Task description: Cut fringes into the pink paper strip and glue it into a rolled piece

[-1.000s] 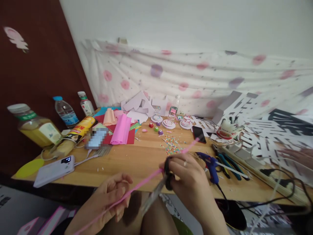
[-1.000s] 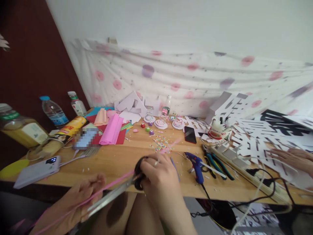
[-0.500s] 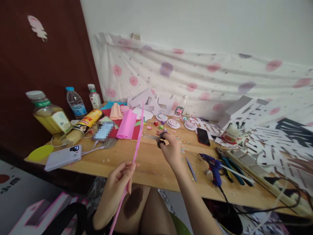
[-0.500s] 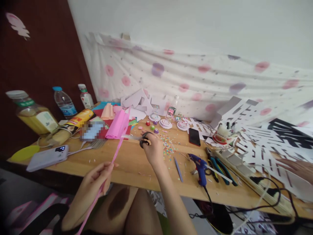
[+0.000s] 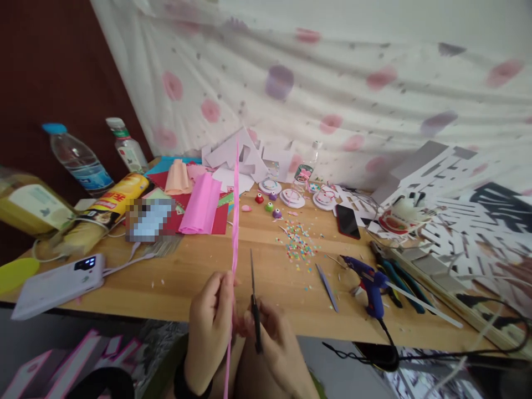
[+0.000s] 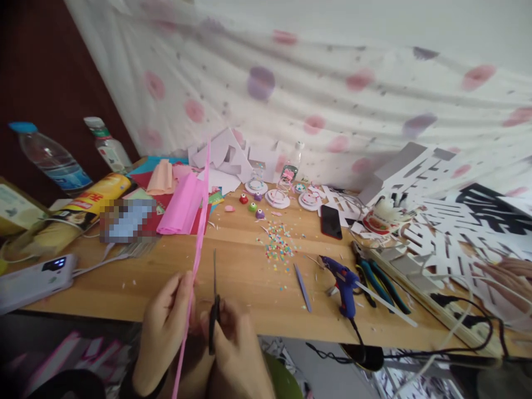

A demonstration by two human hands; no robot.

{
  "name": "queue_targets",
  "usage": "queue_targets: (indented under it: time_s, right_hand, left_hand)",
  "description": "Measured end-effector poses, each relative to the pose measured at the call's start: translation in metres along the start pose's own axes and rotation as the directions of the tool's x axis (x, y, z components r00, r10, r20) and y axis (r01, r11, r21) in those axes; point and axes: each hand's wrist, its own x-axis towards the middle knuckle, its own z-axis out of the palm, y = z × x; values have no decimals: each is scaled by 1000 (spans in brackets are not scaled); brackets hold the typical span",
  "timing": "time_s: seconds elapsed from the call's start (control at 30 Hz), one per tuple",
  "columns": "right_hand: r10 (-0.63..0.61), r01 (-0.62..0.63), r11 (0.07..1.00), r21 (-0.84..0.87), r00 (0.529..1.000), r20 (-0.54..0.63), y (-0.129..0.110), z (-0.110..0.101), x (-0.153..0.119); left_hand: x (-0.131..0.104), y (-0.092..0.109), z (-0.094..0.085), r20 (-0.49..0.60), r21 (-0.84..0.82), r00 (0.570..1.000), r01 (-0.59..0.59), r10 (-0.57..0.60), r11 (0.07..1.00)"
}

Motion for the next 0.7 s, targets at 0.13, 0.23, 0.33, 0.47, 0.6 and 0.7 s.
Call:
queue_targets:
  time_s: [0.13,0.23,0.33,0.47,0.6,0.7]
  right_hand:
    - [-39,10,972,-233,992,-123,1,-4,0]
    - [-101,46,936,-349,985,-140,-1,-5,0]
    - [-68,37,935,-354,995,-74,-5,-3,0]
    - [-50,31,943,-330,998,-48,-8,1,3]
    - [-81,57,935,-349,995,-55,-8,4,4]
    - [-106,75,925,-371,992,-62,-6,4,2]
  left_hand:
    - [3,-4,3,1,30,999,-49,49,998]
    - [4,-6,7,19,33,998,-60,59,998]
    - [4,-6,10,59,7,997,-52,51,999]
    - [3,-6,13,47,-12,998,-40,40,999]
    - [1,-4,15,32,-35,999,-32,33,999]
    - [-1,-4,17,17,-49,1000,-4,4,999]
